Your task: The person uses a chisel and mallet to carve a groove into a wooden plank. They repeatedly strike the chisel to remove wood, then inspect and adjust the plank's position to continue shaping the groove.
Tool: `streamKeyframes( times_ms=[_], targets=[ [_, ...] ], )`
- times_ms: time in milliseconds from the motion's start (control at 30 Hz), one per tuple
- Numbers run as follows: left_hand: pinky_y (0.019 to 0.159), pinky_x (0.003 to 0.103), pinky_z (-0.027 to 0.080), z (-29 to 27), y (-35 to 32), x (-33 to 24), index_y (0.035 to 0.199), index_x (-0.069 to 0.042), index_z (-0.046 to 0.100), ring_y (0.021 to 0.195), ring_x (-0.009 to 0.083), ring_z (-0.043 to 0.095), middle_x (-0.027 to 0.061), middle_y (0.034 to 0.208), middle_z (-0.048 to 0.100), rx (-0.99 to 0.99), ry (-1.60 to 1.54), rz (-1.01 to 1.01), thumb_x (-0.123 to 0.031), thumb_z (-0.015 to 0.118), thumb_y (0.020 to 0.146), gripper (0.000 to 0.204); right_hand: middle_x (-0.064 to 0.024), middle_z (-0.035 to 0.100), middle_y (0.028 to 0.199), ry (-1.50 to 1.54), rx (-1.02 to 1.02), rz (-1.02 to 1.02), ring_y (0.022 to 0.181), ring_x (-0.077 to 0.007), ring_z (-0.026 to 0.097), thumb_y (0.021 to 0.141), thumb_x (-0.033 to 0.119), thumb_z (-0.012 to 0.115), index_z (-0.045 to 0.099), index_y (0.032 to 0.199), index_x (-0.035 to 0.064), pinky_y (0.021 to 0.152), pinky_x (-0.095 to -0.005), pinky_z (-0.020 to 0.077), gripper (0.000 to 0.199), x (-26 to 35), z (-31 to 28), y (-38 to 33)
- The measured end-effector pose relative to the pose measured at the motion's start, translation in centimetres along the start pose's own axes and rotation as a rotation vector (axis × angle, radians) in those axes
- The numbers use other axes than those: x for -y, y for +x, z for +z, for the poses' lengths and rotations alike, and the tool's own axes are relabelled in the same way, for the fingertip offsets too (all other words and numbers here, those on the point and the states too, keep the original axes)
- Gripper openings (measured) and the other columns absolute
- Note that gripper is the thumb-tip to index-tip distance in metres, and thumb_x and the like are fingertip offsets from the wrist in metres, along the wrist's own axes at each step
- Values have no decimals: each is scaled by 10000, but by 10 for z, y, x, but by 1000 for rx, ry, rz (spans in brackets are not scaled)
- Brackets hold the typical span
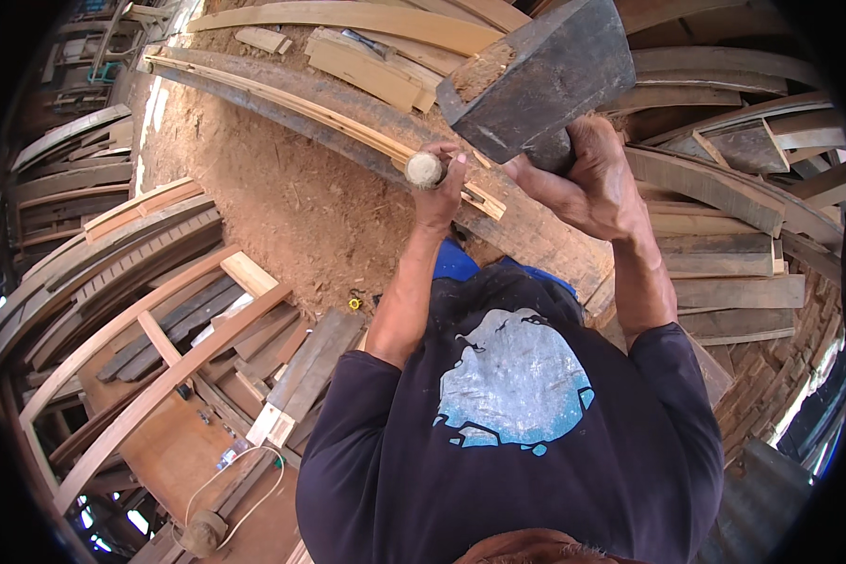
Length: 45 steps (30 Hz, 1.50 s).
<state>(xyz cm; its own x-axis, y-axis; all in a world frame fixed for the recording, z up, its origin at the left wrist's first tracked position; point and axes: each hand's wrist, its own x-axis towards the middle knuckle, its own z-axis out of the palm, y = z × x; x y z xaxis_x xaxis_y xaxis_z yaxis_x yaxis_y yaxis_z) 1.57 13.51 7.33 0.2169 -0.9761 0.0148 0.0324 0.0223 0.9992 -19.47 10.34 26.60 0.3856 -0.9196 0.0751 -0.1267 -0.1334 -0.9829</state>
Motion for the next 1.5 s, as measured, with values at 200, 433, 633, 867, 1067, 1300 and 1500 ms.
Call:
streamKeyframes(
  times_ms=[200,433,633,867,1067,1300,1500],
  targets=[
    [670,299,488,-1,-29,31,1015,-24,614,737,145,604,29,793,624,-26,163,130,-116,717,916,170,-176,667,766,-597,297,-186,823,-437,649,780,161,710,630,967,9,700,-498,498,254,-33,11,27],
    [829,355,490,10,-50,69,1229,-31,543,951,187,603,67,1044,620,199,307,241,-69,710,892,378,-219,656,797,-703,438,-16,828,-425,649,797,191,697,630,969,20,705,-514,485,251,-47,20,14],
    [857,400,504,26,-35,34,1089,-47,649,993,286,641,124,1070,659,262,585,504,-86,750,823,288,-250,659,811,-667,376,142,829,-422,654,772,181,717,660,1028,-4,717,-492,496,321,-63,3,-15],
    [715,374,535,23,-34,38,992,-62,656,796,257,663,87,889,681,541,410,326,-119,757,818,209,-135,598,670,-162,100,254,651,-206,612,802,174,715,646,1066,-60,637,-375,486,359,-36,7,-27],
    [721,281,523,1,13,-28,1057,-51,636,817,121,619,8,903,631,-20,-165,-116,-45,666,884,175,-70,592,697,-108,-38,167,644,-117,539,823,194,752,660,1029,-71,589,-327,466,348,-30,-8,-36],
    [788,279,534,-25,31,-53,1087,-27,552,835,125,639,28,895,614,213,165,-97,-26,678,928,203,-23,640,864,11,-142,126,747,-81,550,824,186,789,647,1078,-56,672,-262,482,379,-13,-8,-38],
    [667,271,523,-17,32,-26,951,-71,526,723,122,634,27,821,615,100,-73,-11,-60,741,902,222,-56,674,897,92,-152,87,777,-94,579,853,190,767,646,1112,-77,684,-282,509,391,-10,-10,-42]
  ],
)
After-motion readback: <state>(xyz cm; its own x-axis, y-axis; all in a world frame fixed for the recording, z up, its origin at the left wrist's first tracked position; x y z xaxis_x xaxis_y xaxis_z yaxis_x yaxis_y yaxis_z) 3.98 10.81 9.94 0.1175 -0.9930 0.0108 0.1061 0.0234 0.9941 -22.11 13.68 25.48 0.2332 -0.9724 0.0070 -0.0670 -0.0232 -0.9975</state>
